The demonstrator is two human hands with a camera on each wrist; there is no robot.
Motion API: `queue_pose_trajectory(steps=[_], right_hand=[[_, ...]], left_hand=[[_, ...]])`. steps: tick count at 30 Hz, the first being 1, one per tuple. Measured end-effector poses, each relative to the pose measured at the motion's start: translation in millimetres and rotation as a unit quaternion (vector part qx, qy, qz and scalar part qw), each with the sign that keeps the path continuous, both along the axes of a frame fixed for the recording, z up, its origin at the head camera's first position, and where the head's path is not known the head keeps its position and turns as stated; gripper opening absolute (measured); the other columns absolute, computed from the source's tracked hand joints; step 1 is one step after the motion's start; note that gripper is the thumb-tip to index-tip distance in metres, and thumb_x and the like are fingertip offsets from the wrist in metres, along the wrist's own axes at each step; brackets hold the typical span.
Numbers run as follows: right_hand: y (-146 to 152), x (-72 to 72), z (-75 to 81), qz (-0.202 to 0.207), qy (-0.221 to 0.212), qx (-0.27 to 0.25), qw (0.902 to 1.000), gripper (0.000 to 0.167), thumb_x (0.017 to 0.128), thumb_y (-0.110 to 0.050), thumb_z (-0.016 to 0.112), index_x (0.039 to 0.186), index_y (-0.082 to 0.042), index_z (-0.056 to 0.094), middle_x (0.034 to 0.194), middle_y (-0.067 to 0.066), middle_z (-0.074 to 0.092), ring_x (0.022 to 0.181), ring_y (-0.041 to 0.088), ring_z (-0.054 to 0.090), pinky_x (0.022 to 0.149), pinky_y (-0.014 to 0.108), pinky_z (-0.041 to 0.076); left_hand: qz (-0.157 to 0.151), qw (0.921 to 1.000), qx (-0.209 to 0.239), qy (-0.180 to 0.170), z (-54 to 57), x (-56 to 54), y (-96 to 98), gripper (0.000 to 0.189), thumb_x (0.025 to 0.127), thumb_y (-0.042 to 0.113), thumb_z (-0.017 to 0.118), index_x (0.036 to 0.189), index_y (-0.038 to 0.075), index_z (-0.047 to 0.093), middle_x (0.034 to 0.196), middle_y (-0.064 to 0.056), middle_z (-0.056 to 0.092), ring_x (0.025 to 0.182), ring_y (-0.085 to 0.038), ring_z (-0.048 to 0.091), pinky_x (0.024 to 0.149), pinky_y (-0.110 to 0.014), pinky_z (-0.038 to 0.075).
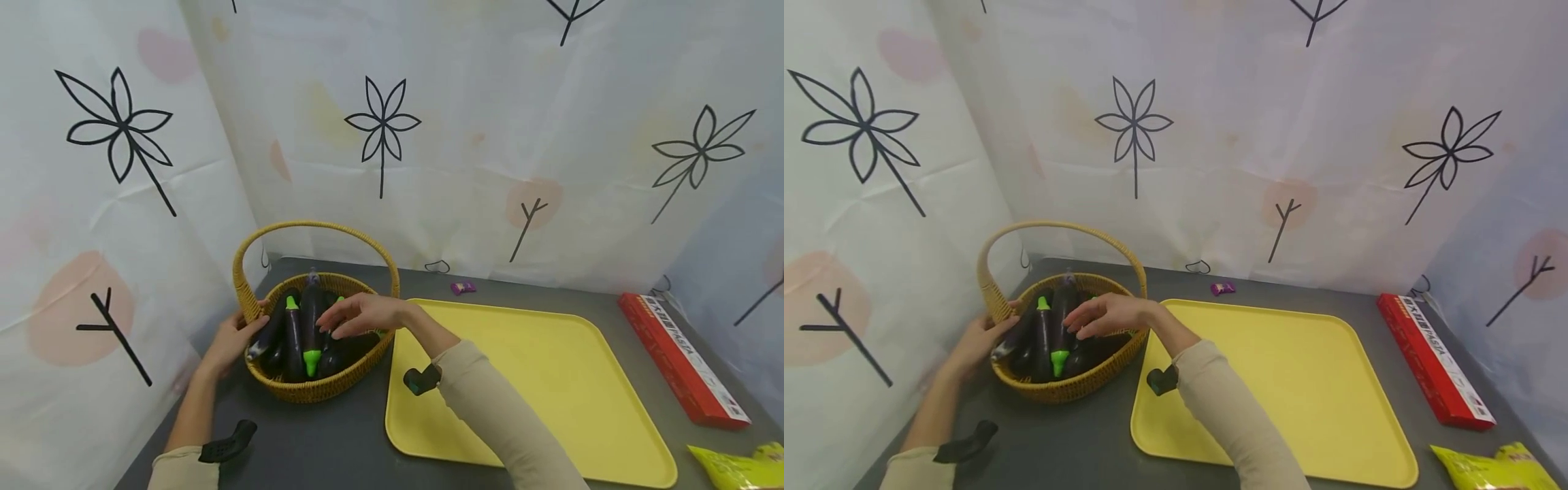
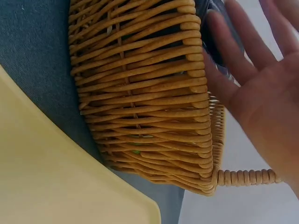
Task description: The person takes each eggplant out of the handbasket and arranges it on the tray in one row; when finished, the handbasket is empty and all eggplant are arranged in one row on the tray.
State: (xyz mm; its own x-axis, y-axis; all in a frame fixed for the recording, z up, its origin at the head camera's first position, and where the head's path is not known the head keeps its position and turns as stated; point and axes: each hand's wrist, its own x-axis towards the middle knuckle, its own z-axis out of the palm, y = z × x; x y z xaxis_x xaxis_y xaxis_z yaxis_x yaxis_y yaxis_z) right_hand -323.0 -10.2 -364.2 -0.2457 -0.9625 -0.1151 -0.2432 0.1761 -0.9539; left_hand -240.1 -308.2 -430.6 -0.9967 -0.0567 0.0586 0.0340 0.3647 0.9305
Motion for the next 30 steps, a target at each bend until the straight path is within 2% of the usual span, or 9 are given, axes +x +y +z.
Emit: queue_pose_trajectory(steps=[4, 9, 11, 16, 21, 23, 26, 30], right_hand=[[-1.1, -2.7, -0.3, 0.047, 0.02, 0.035, 0.9981, 0.042, 0.09, 0.006, 0.06, 0.132, 0.006, 0.051, 0.132, 0.015, 0.051, 0.12, 0.021, 0.048, 0.096, 0.032, 0.041], [-2.6, -4.6, -0.5, 0.08, 0.075, 0.095, 0.9894, 0.05, 0.086, 0.012, 0.061, 0.134, 0.0, 0.053, 0.136, 0.008, 0.05, 0.122, 0.007, 0.045, 0.101, 0.031, 0.036], [-3.8, -5.0, -1.1, 0.088, 0.101, 0.113, 0.9846, 0.052, 0.085, 0.014, 0.061, 0.134, -0.003, 0.053, 0.137, 0.007, 0.05, 0.123, 0.005, 0.043, 0.102, 0.03, 0.034], [-7.9, -4.3, -2.3, 0.096, 0.161, 0.155, 0.97, 0.055, 0.085, 0.014, 0.061, 0.135, -0.008, 0.053, 0.137, 0.003, 0.049, 0.128, 0.008, 0.039, 0.102, 0.024, 0.031], [-10.7, 1.0, -1.1, 0.065, 0.22, 0.201, 0.9524, 0.053, 0.084, 0.011, 0.065, 0.13, -0.015, 0.056, 0.129, -0.004, 0.051, 0.122, 0.009, 0.044, 0.097, 0.022, 0.035], [-10.8, 2.4, -0.1, 0.046, 0.24, 0.192, 0.9506, 0.052, 0.083, 0.009, 0.068, 0.128, -0.015, 0.057, 0.126, -0.004, 0.052, 0.118, 0.01, 0.046, 0.095, 0.023, 0.038], [-10.5, 4.3, 3.2, 0.013, 0.251, 0.147, 0.9567, 0.053, 0.082, 0.006, 0.071, 0.129, -0.014, 0.056, 0.127, 0.0, 0.051, 0.118, 0.015, 0.047, 0.097, 0.028, 0.039], [-9.7, 6.2, 7.4, -0.04, 0.244, 0.067, 0.9665, 0.055, 0.083, -0.002, 0.073, 0.132, -0.014, 0.053, 0.131, 0.004, 0.049, 0.121, 0.019, 0.046, 0.098, 0.035, 0.04]], left_hand=[[0.002, 1.0, 0.007, 0.005, -1.8, -1.6, 0.5, 0.061, 0.098, 0.038, 0.052, 0.146, 0.003, 0.036, 0.136, -0.027, 0.043, 0.122, -0.035, 0.042, 0.091, -0.039, 0.039], [0.004, 0.9999, 0.01, 0.002, -2.7, -1.8, 0.0, 0.062, 0.098, 0.038, 0.052, 0.146, 0.002, 0.035, 0.138, -0.028, 0.041, 0.122, -0.037, 0.041, 0.091, -0.04, 0.039], [0.004, 1.0, 0.009, 0.001, -3.2, -1.9, -0.2, 0.063, 0.098, 0.038, 0.052, 0.147, 0.002, 0.034, 0.138, -0.028, 0.04, 0.122, -0.037, 0.041, 0.09, -0.038, 0.04], [0.004, 0.9999, 0.013, 0.001, -5.3, -1.9, 0.5, 0.063, 0.098, 0.038, 0.053, 0.147, 0.003, 0.034, 0.138, -0.027, 0.04, 0.123, -0.037, 0.04, 0.093, -0.042, 0.039], [0.002, 0.9997, 0.025, -0.002, -5.5, -1.4, 2.0, 0.064, 0.098, 0.038, 0.053, 0.148, 0.003, 0.033, 0.14, -0.028, 0.037, 0.126, -0.04, 0.035, 0.099, -0.055, 0.031], [0.003, 0.9997, 0.026, -0.001, -5.5, -1.7, 1.2, 0.064, 0.098, 0.039, 0.053, 0.148, 0.003, 0.033, 0.14, -0.029, 0.036, 0.127, -0.041, 0.034, 0.099, -0.057, 0.029], [0.002, 0.9997, 0.024, 0.002, -4.7, -1.7, -0.2, 0.064, 0.098, 0.038, 0.053, 0.148, 0.003, 0.032, 0.14, -0.029, 0.036, 0.128, -0.042, 0.033, 0.1, -0.058, 0.028], [-0.002, 0.9996, 0.027, 0.005, -1.9, -0.4, -1.0, 0.062, 0.099, 0.035, 0.052, 0.148, 0.003, 0.032, 0.14, -0.03, 0.036, 0.128, -0.042, 0.033, 0.1, -0.059, 0.028]])
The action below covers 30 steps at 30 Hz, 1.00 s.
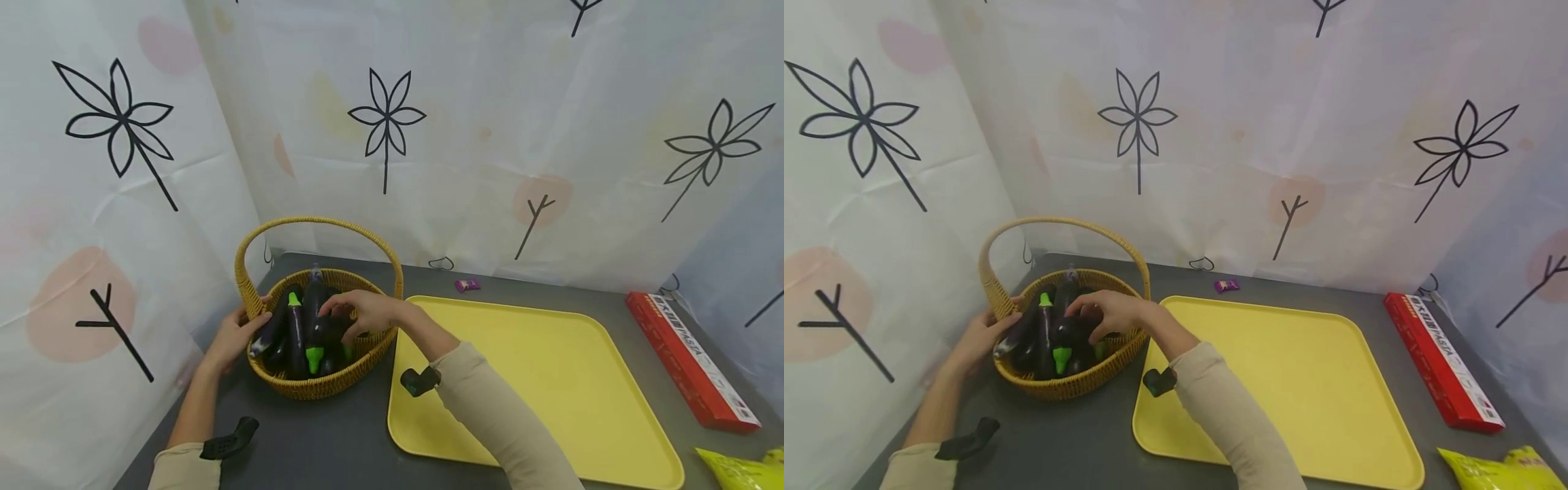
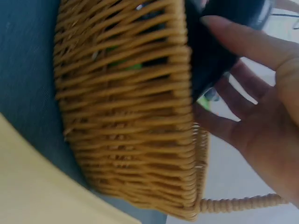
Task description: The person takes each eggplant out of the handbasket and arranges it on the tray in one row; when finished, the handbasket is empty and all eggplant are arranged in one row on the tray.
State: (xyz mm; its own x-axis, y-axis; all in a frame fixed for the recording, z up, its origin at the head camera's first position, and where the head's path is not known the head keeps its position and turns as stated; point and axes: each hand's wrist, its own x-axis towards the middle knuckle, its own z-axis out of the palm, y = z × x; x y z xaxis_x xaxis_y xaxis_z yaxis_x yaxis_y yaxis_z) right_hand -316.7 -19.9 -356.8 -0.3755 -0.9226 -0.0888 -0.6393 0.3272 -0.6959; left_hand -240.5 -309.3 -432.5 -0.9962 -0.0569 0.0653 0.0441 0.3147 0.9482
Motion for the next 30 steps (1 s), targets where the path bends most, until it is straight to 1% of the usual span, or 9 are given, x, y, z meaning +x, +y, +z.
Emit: queue_pose_trajectory(steps=[4, 8, 15, 18, 20, 22, 25, 27, 30], right_hand=[[6.2, 4.3, 3.7, -0.018, -0.011, -0.096, 0.9951, 0.056, 0.084, -0.007, 0.074, 0.135, -0.011, 0.051, 0.128, 0.007, 0.049, 0.117, 0.021, 0.047, 0.095, 0.04, 0.042], [16.9, 13.5, 7.1, -0.035, -0.047, -0.177, 0.9824, 0.059, 0.084, -0.004, 0.073, 0.137, -0.006, 0.047, 0.129, 0.01, 0.048, 0.117, 0.024, 0.05, 0.095, 0.041, 0.042], [41.6, 28.7, 3.4, -0.079, -0.087, -0.259, 0.9587, 0.061, 0.085, 0.002, 0.069, 0.139, -0.003, 0.041, 0.125, 0.014, 0.054, 0.113, 0.022, 0.054, 0.092, 0.035, 0.045], [52.1, 34.9, 3.2, -0.096, -0.108, -0.297, 0.944, 0.061, 0.085, 0.004, 0.068, 0.139, -0.002, 0.04, 0.126, 0.017, 0.053, 0.113, 0.026, 0.054, 0.09, 0.038, 0.046], [58.9, 38.1, 3.1, -0.108, -0.118, -0.321, 0.9335, 0.062, 0.086, 0.001, 0.069, 0.139, -0.001, 0.039, 0.127, 0.018, 0.052, 0.115, 0.028, 0.053, 0.091, 0.039, 0.046], [65.0, 41.1, 3.3, -0.12, -0.128, -0.343, 0.9226, 0.065, 0.086, -0.01, 0.072, 0.14, -0.001, 0.038, 0.13, 0.019, 0.05, 0.116, 0.031, 0.052, 0.091, 0.041, 0.046], [74.0, 45.0, 1.9, -0.144, -0.142, -0.371, 0.9063, 0.077, 0.082, -0.03, 0.077, 0.141, -0.003, 0.036, 0.131, 0.02, 0.049, 0.116, 0.033, 0.052, 0.088, 0.043, 0.048], [80.5, 47.3, 0.1, -0.163, -0.156, -0.387, 0.8943, 0.082, 0.08, -0.036, 0.077, 0.142, -0.004, 0.034, 0.131, 0.022, 0.048, 0.115, 0.034, 0.053, 0.086, 0.045, 0.049], [91.7, 50.1, -4.0, -0.204, -0.179, -0.402, 0.8745, 0.08, 0.085, -0.031, 0.073, 0.146, -0.009, 0.027, 0.132, 0.023, 0.047, 0.114, 0.035, 0.054, 0.086, 0.047, 0.048]], left_hand=[[-0.002, 1.0, -0.001, -0.001, 2.1, 0.0, 1.6, 0.062, 0.099, 0.035, 0.052, 0.148, 0.003, 0.032, 0.14, -0.03, 0.036, 0.128, -0.041, 0.032, 0.1, -0.058, 0.028], [-0.001, 1.0, 0.001, -0.006, 2.3, 0.1, 2.6, 0.063, 0.099, 0.036, 0.053, 0.148, 0.003, 0.032, 0.14, -0.029, 0.036, 0.128, -0.041, 0.032, 0.1, -0.057, 0.027], [0.001, 1.0, -0.004, -0.005, 2.4, 0.3, 2.8, 0.063, 0.099, 0.037, 0.052, 0.148, 0.002, 0.032, 0.14, -0.03, 0.036, 0.128, -0.043, 0.032, 0.1, -0.059, 0.027], [0.002, 1.0, -0.004, -0.006, 2.4, 1.9, 2.3, 0.064, 0.099, 0.038, 0.052, 0.148, 0.003, 0.031, 0.14, -0.03, 0.036, 0.128, -0.042, 0.033, 0.1, -0.058, 0.027], [0.002, 1.0, -0.004, -0.006, 2.5, 2.5, 2.3, 0.064, 0.099, 0.037, 0.052, 0.148, 0.003, 0.031, 0.14, -0.03, 0.036, 0.127, -0.042, 0.033, 0.1, -0.057, 0.028], [0.003, 1.0, -0.005, -0.006, 2.5, 2.6, 2.3, 0.063, 0.099, 0.036, 0.051, 0.148, 0.003, 0.031, 0.14, -0.03, 0.036, 0.127, -0.042, 0.033, 0.1, -0.058, 0.027], [0.004, 1.0, -0.004, -0.006, 2.3, 2.2, 2.3, 0.062, 0.1, 0.035, 0.051, 0.148, 0.002, 0.03, 0.14, -0.03, 0.036, 0.127, -0.042, 0.033, 0.1, -0.058, 0.027], [0.005, 1.0, -0.004, -0.007, 2.1, 1.8, 2.2, 0.062, 0.099, 0.035, 0.051, 0.148, 0.002, 0.03, 0.139, -0.03, 0.036, 0.127, -0.042, 0.033, 0.1, -0.058, 0.027], [0.005, 0.9999, -0.004, -0.008, 2.3, 1.3, 2.1, 0.063, 0.099, 0.035, 0.051, 0.149, 0.002, 0.03, 0.14, -0.03, 0.035, 0.127, -0.042, 0.033, 0.1, -0.058, 0.027]])
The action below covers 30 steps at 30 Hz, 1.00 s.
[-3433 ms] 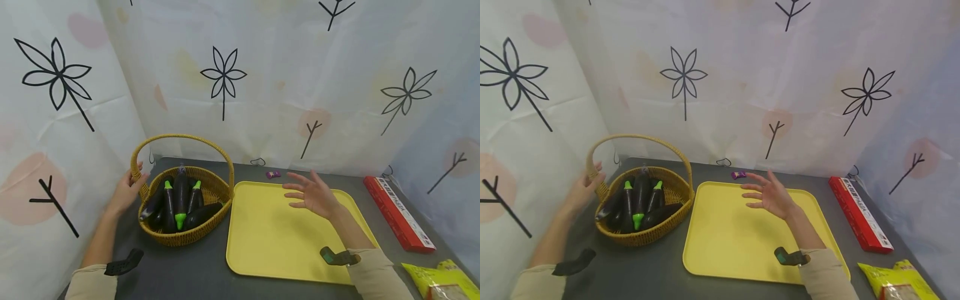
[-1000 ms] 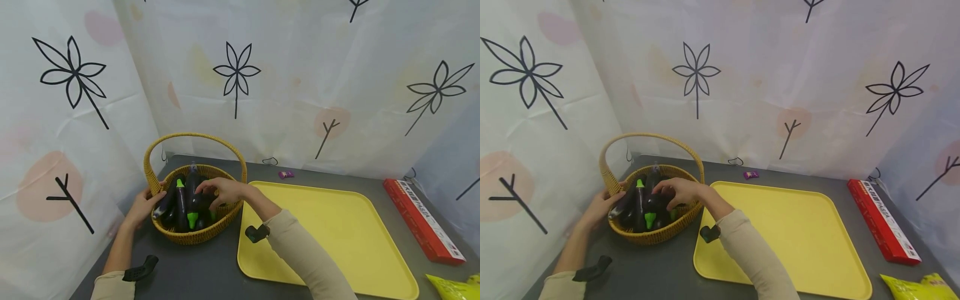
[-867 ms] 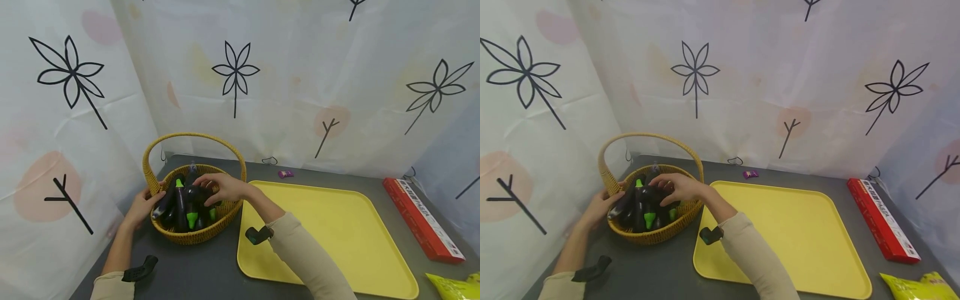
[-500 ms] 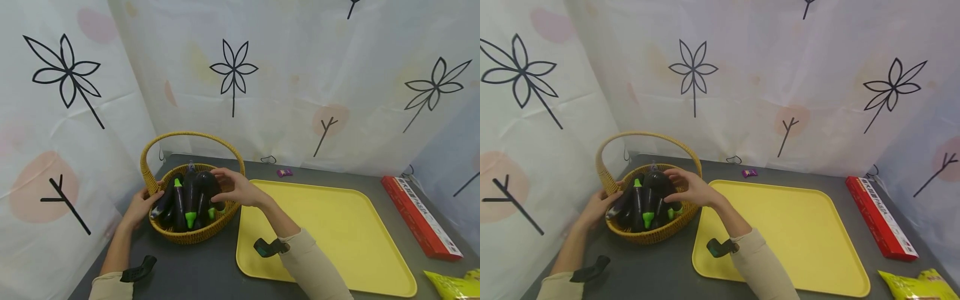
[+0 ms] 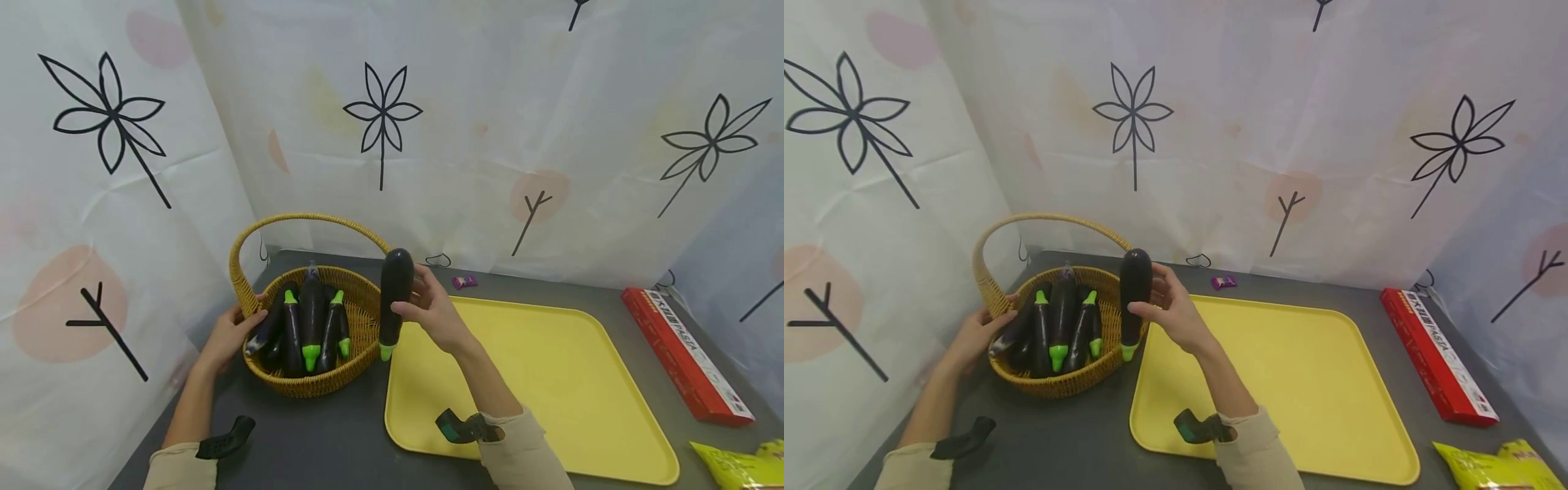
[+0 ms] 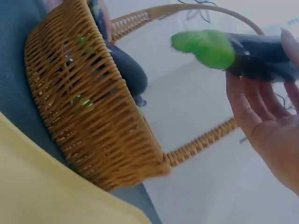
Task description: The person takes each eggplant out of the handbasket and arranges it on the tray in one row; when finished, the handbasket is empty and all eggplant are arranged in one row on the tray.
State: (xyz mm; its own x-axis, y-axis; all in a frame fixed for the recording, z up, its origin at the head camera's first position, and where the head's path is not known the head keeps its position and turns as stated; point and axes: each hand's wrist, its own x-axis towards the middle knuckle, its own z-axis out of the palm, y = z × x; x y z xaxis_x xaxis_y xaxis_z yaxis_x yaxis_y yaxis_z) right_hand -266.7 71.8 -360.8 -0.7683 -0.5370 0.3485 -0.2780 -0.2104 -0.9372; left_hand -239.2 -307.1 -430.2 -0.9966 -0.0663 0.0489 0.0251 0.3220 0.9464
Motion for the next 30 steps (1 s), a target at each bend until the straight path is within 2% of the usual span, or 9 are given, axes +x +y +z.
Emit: queue_pose_trajectory(steps=[4, 8, 11, 16, 21, 25, 30], right_hand=[[15.3, -0.7, -6.4, -0.068, -0.067, -0.008, 0.9954, 0.08, 0.092, -0.019, 0.066, 0.152, -0.019, 0.014, 0.136, 0.023, 0.044, 0.115, 0.036, 0.054, 0.088, 0.05, 0.046], [26.8, -9.3, -15.7, -0.147, -0.126, 0.012, 0.9809, 0.081, 0.093, -0.021, 0.065, 0.154, -0.024, 0.011, 0.135, 0.021, 0.045, 0.114, 0.038, 0.055, 0.086, 0.05, 0.047], [31.7, -16.6, -27.2, -0.178, -0.158, 0.041, 0.9704, 0.079, 0.094, -0.023, 0.063, 0.154, -0.023, 0.012, 0.134, 0.023, 0.046, 0.113, 0.039, 0.054, 0.085, 0.05, 0.048], [33.7, -24.9, -52.6, -0.179, -0.198, 0.097, 0.9589, 0.078, 0.094, -0.025, 0.064, 0.153, -0.021, 0.013, 0.125, 0.027, 0.049, 0.102, 0.036, 0.059, 0.082, 0.049, 0.049], [31.6, -27.1, -71.3, -0.175, -0.206, 0.151, 0.951, 0.074, 0.093, -0.023, 0.064, 0.151, -0.018, 0.019, 0.112, 0.027, 0.054, 0.088, 0.031, 0.064, 0.074, 0.047, 0.053], [28.6, -25.0, -75.8, -0.17, -0.197, 0.185, 0.9478, 0.072, 0.093, -0.023, 0.064, 0.151, -0.015, 0.021, 0.11, 0.026, 0.055, 0.082, 0.031, 0.065, 0.069, 0.046, 0.054], [22.4, -13.4, -65.3, -0.155, -0.189, 0.235, 0.9409, 0.072, 0.093, -0.024, 0.064, 0.15, -0.005, 0.023, 0.1, 0.021, 0.058, 0.073, 0.027, 0.063, 0.069, 0.046, 0.053]], left_hand=[[-0.003, 1.0, 0.001, -0.001, 1.7, -0.6, 0.1, 0.063, 0.1, 0.036, 0.051, 0.149, 0.003, 0.03, 0.14, -0.03, 0.034, 0.128, -0.043, 0.032, 0.1, -0.059, 0.026], [-0.007, 1.0, -0.002, 0.004, 4.4, -0.4, 1.0, 0.064, 0.099, 0.036, 0.051, 0.149, 0.002, 0.029, 0.141, -0.031, 0.033, 0.129, -0.044, 0.03, 0.101, -0.061, 0.024], [-0.01, 0.9999, -0.004, 0.007, 5.2, -0.3, 1.3, 0.064, 0.099, 0.036, 0.051, 0.149, 0.003, 0.029, 0.142, -0.03, 0.033, 0.13, -0.044, 0.029, 0.101, -0.062, 0.023], [-0.012, 0.9999, -0.003, 0.012, 3.9, 0.1, 0.2, 0.063, 0.1, 0.035, 0.051, 0.149, 0.002, 0.029, 0.142, -0.031, 0.032, 0.131, -0.045, 0.028, 0.101, -0.063, 0.022], [-0.013, 0.9999, -0.004, 0.011, 1.4, -0.4, -0.4, 0.065, 0.099, 0.037, 0.051, 0.148, 0.001, 0.03, 0.141, -0.03, 0.034, 0.13, -0.045, 0.029, 0.1, -0.063, 0.023], [-0.012, 0.9999, -0.002, 0.009, 1.0, -1.2, -0.8, 0.065, 0.099, 0.038, 0.051, 0.148, 0.002, 0.03, 0.141, -0.03, 0.034, 0.13, -0.045, 0.029, 0.101, -0.063, 0.022], [-0.011, 0.9999, -0.005, 0.009, 1.0, 0.4, -0.5, 0.065, 0.099, 0.037, 0.051, 0.149, 0.002, 0.029, 0.141, -0.031, 0.034, 0.13, -0.046, 0.029, 0.1, -0.064, 0.022]])
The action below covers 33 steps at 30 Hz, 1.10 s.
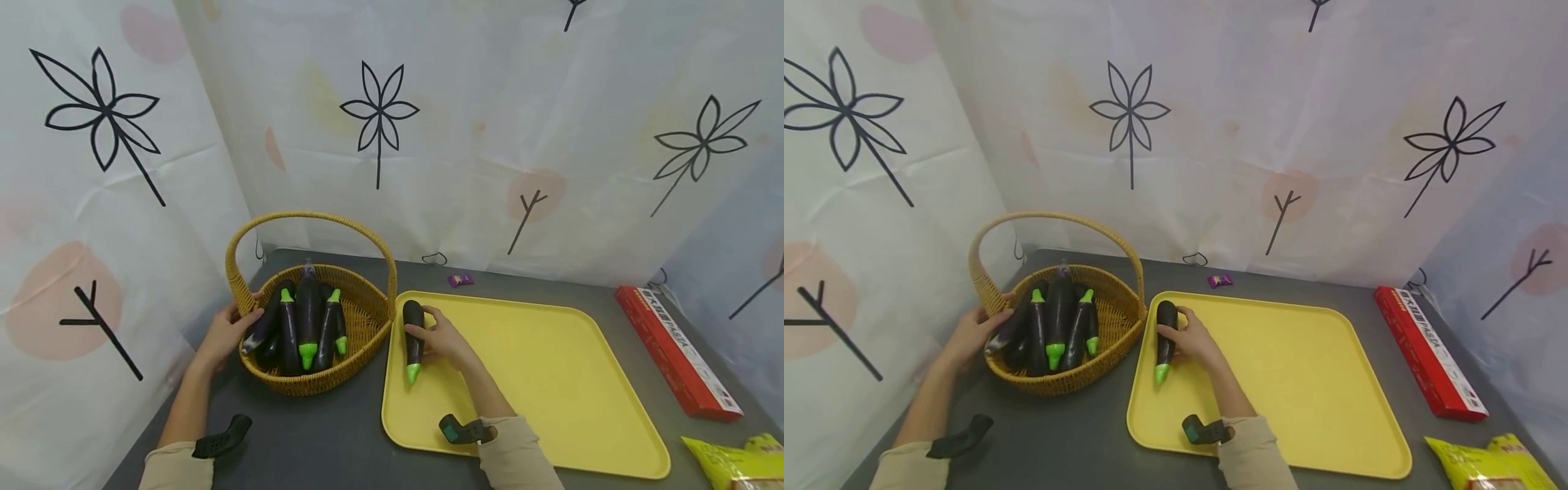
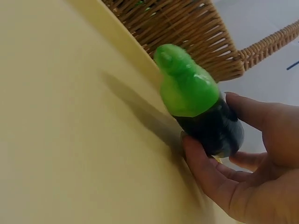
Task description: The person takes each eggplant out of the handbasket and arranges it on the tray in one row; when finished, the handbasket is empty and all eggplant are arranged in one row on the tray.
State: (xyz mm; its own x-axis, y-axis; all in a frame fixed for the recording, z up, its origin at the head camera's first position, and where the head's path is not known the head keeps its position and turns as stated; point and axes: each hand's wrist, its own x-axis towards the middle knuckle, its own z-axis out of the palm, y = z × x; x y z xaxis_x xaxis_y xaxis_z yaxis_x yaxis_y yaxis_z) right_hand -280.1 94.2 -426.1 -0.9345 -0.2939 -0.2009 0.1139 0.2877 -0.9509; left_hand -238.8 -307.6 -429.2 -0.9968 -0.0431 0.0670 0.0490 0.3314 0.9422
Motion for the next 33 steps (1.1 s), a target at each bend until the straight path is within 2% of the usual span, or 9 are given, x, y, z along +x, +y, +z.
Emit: queue_pose_trajectory(steps=[3, 5, 7, 12, 24, 33], right_hand=[[-4.4, 1.1, -3.2, -0.003, 0.012, 0.027, 0.9996, 0.071, 0.093, -0.027, 0.064, 0.148, -0.003, 0.027, 0.098, 0.018, 0.059, 0.068, 0.025, 0.063, 0.065, 0.043, 0.054], [-5.8, -3.3, -13.6, -0.011, 0.019, 0.039, 0.999, 0.071, 0.092, -0.033, 0.066, 0.147, -0.005, 0.03, 0.1, 0.017, 0.06, 0.066, 0.024, 0.063, 0.061, 0.04, 0.054], [-7.0, -3.7, -17.2, -0.011, 0.025, 0.048, 0.9985, 0.071, 0.091, -0.036, 0.066, 0.146, -0.005, 0.033, 0.104, 0.018, 0.06, 0.067, 0.024, 0.064, 0.059, 0.038, 0.054], [-7.7, -2.8, -18.2, 0.0, 0.021, 0.043, 0.9989, 0.068, 0.092, -0.035, 0.065, 0.143, -0.002, 0.036, 0.109, 0.021, 0.058, 0.072, 0.024, 0.064, 0.061, 0.036, 0.054], [-6.8, 0.4, -13.4, 0.014, -0.002, 0.008, 0.9999, 0.061, 0.095, -0.025, 0.062, 0.143, 0.001, 0.036, 0.108, 0.021, 0.059, 0.077, 0.029, 0.067, 0.064, 0.039, 0.055], [-5.0, -0.9, -12.9, 0.007, -0.004, 0.015, 0.9999, 0.061, 0.096, -0.029, 0.06, 0.142, 0.002, 0.037, 0.107, 0.021, 0.06, 0.079, 0.031, 0.067, 0.064, 0.038, 0.055]], left_hand=[[0.001, 1.0, -0.003, 0.003, 0.3, 0.6, 0.1, 0.064, 0.099, 0.037, 0.051, 0.149, 0.002, 0.03, 0.141, -0.031, 0.034, 0.13, -0.046, 0.029, 0.1, -0.064, 0.023], [0.0, 1.0, -0.003, 0.004, -0.2, 0.7, 0.0, 0.064, 0.099, 0.036, 0.051, 0.149, 0.002, 0.03, 0.141, -0.031, 0.034, 0.13, -0.045, 0.029, 0.1, -0.063, 0.023], [0.0, 1.0, -0.001, 0.003, -0.2, 1.0, 0.0, 0.064, 0.1, 0.036, 0.051, 0.149, 0.001, 0.029, 0.141, -0.031, 0.034, 0.13, -0.045, 0.029, 0.101, -0.063, 0.023], [-0.001, 1.0, 0.004, 0.001, 0.5, 1.7, 0.2, 0.063, 0.1, 0.035, 0.05, 0.149, 0.001, 0.028, 0.141, -0.031, 0.033, 0.13, -0.045, 0.029, 0.101, -0.062, 0.023], [0.002, 1.0, 0.002, -0.007, 1.5, 1.1, 1.1, 0.064, 0.1, 0.037, 0.05, 0.149, 0.002, 0.029, 0.141, -0.031, 0.034, 0.13, -0.044, 0.03, 0.101, -0.061, 0.024], [0.004, 1.0, -0.002, -0.008, 1.4, 1.0, 1.4, 0.065, 0.099, 0.038, 0.05, 0.149, 0.002, 0.029, 0.141, -0.03, 0.034, 0.129, -0.043, 0.03, 0.101, -0.06, 0.025]])
